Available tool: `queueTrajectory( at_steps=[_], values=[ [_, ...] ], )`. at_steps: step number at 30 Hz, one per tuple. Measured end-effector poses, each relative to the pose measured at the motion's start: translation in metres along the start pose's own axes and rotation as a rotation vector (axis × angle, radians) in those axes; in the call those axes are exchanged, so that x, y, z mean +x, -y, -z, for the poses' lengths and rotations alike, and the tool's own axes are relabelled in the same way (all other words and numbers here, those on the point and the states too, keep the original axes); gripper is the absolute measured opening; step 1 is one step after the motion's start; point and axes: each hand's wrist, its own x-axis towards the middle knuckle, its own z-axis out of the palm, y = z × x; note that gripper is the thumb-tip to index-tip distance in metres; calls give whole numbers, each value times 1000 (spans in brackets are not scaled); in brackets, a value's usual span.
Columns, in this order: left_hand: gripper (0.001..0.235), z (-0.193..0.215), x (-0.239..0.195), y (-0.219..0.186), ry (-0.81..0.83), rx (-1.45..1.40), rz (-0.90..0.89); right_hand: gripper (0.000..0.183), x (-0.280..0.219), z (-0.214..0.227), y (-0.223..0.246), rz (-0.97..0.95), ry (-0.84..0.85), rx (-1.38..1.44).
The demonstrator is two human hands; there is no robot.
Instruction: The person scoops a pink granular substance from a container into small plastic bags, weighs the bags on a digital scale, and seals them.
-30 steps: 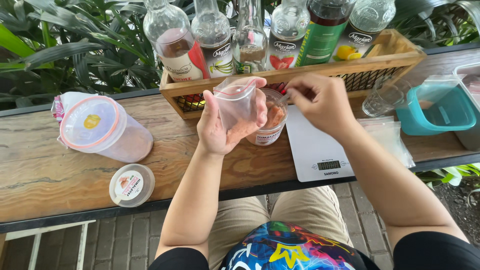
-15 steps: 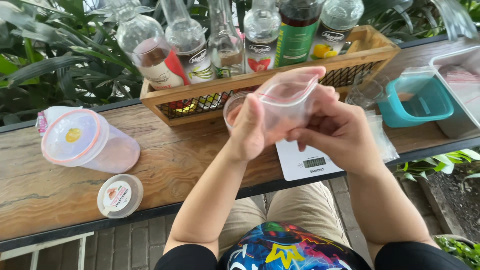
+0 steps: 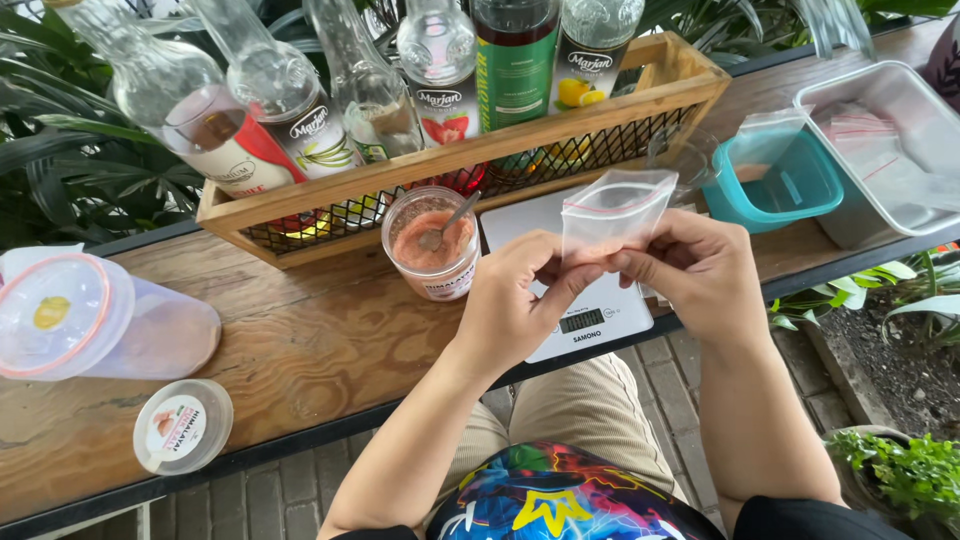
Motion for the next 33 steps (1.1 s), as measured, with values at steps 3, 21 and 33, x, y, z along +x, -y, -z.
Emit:
queueTrajectory(
  at_steps=[3, 21, 33],
  values=[
    [4, -1, -2, 7, -22, 40, 23, 13, 3, 1, -3, -53, -40, -119],
    [16, 1, -30, 70, 99, 675, 27, 14, 7, -9, -48, 73, 125, -860],
    [14, 27, -49, 37, -93, 949, -298, 9, 0, 12, -48, 263, -72, -743]
  ],
)
